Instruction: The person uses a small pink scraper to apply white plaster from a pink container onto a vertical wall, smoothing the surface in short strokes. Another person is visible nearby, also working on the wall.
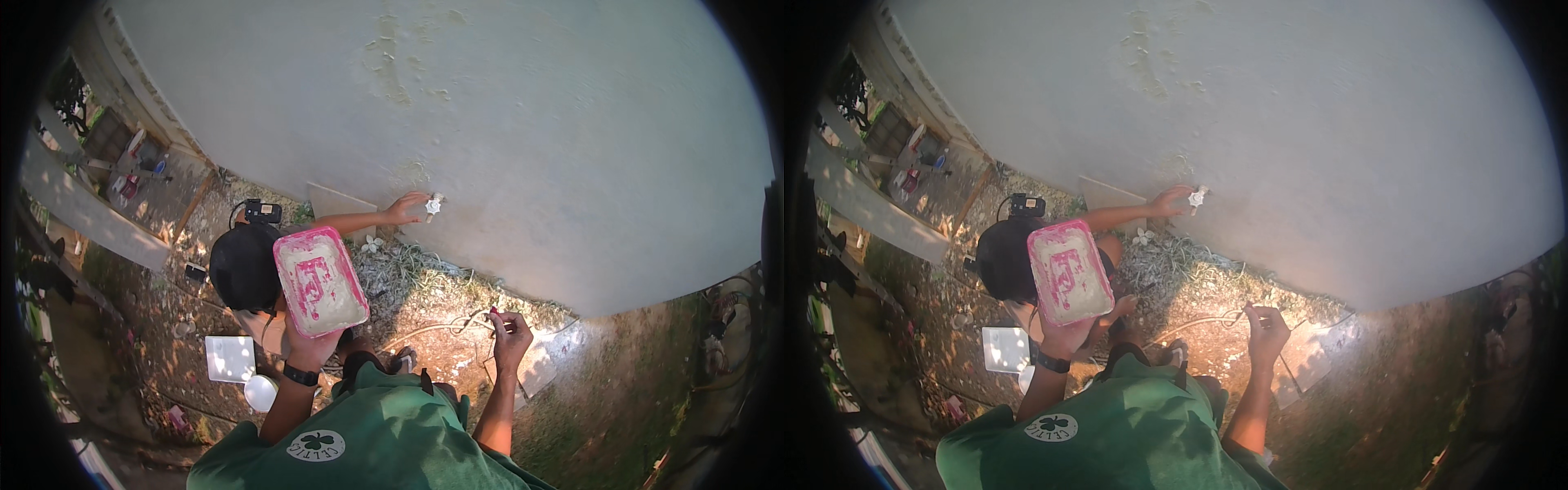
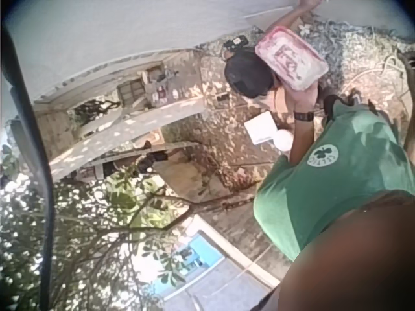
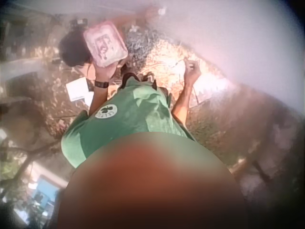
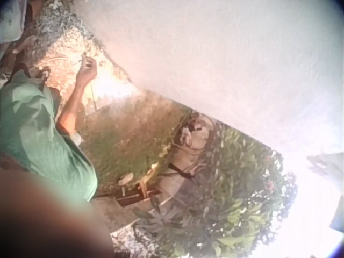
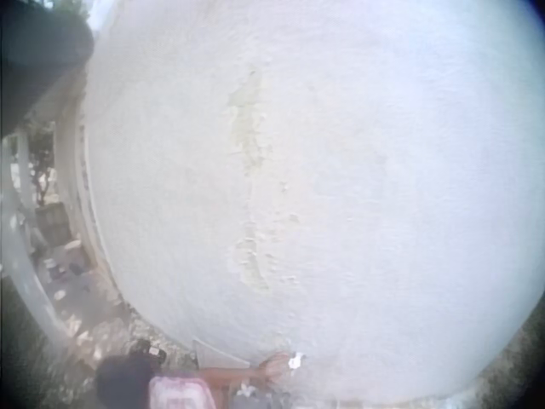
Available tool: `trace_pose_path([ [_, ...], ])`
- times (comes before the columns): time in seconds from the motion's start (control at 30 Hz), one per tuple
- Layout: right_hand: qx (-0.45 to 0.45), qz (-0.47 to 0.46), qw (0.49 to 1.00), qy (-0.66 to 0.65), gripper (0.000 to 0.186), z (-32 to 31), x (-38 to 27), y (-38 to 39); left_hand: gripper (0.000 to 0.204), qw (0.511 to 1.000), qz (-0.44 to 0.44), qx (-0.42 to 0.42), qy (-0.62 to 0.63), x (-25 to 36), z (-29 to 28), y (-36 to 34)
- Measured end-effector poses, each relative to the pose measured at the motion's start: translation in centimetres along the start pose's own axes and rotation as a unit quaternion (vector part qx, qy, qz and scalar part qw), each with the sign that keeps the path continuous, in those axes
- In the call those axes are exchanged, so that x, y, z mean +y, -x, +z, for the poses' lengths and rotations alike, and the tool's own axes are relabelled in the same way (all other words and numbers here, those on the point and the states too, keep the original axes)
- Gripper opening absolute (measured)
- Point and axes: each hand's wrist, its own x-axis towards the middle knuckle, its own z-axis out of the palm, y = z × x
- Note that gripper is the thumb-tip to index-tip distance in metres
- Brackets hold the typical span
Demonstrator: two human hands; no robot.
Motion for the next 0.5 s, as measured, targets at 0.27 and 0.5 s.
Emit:
trace_pose_path([
  [0.27, 0.007, 0.015, 1.0, -0.014, 0.013, 1.4, -0.2, 0.3, 0.065, 0.997, -0.029, -0.075, -0.005, 0.6, -2.1, 0.5],
  [0.5, -0.008, -0.015, 1.0, -0.023, 0.014, 3.2, 0.9, 0.5, 0.065, 1.0, -0.015, -0.008, 0.009, 0.9, -1.7, 0.7],
])
